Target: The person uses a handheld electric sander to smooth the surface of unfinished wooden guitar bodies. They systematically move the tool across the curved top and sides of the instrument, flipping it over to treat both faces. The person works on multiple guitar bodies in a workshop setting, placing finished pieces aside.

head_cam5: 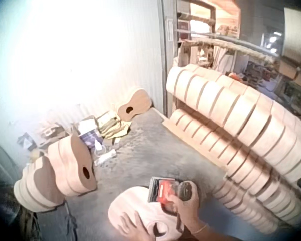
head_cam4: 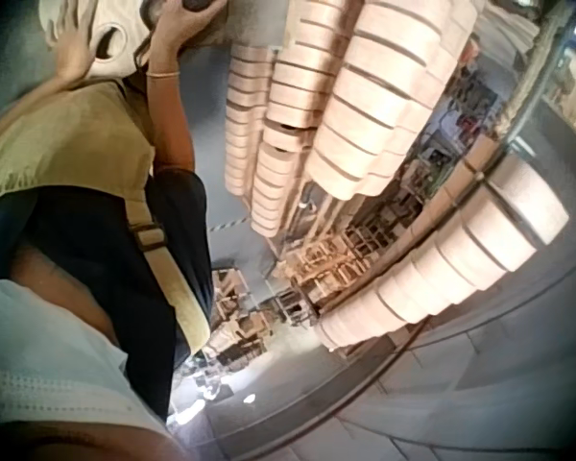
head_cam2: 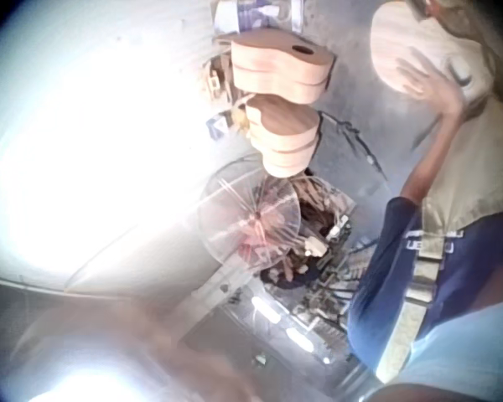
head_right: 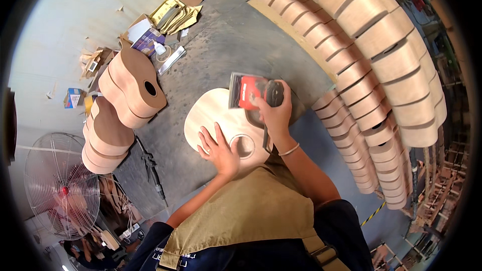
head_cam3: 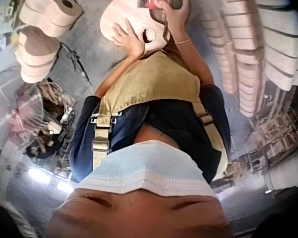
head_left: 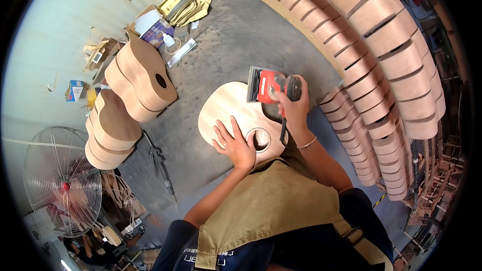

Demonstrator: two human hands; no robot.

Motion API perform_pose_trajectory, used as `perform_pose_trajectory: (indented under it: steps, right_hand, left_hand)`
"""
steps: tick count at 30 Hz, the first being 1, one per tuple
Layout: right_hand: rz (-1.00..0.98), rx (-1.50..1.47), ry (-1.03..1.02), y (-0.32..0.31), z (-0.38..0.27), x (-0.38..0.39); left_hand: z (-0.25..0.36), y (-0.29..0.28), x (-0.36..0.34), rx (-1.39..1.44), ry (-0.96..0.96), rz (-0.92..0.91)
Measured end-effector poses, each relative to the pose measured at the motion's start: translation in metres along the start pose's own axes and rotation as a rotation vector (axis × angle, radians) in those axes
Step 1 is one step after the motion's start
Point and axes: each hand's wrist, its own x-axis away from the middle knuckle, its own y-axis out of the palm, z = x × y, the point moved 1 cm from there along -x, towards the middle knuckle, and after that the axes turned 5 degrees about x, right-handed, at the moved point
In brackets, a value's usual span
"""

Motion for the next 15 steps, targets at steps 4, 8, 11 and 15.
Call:
perform_pose_trajectory:
  steps: [4,8,11,15]
  right_hand:
    - [0.012,-0.094,0.041,0.023,-0.003,-0.021]
    - [0.026,-0.012,0.017,0.019,-0.003,-0.008]
    - [0.029,0.06,-0.044,0.005,0.008,0.008]
    - [0.044,0.186,-0.128,-0.008,0.015,0.027]
  left_hand:
    - [-0.001,0.002,0.001,-0.015,0.005,0.01]
    - [0.0,0.001,0.001,-0.002,0.003,0.008]
    - [0.0,0.001,0.001,0.01,-0.003,-0.005]
    - [0.0,0.002,0.0,0.012,-0.007,-0.006]
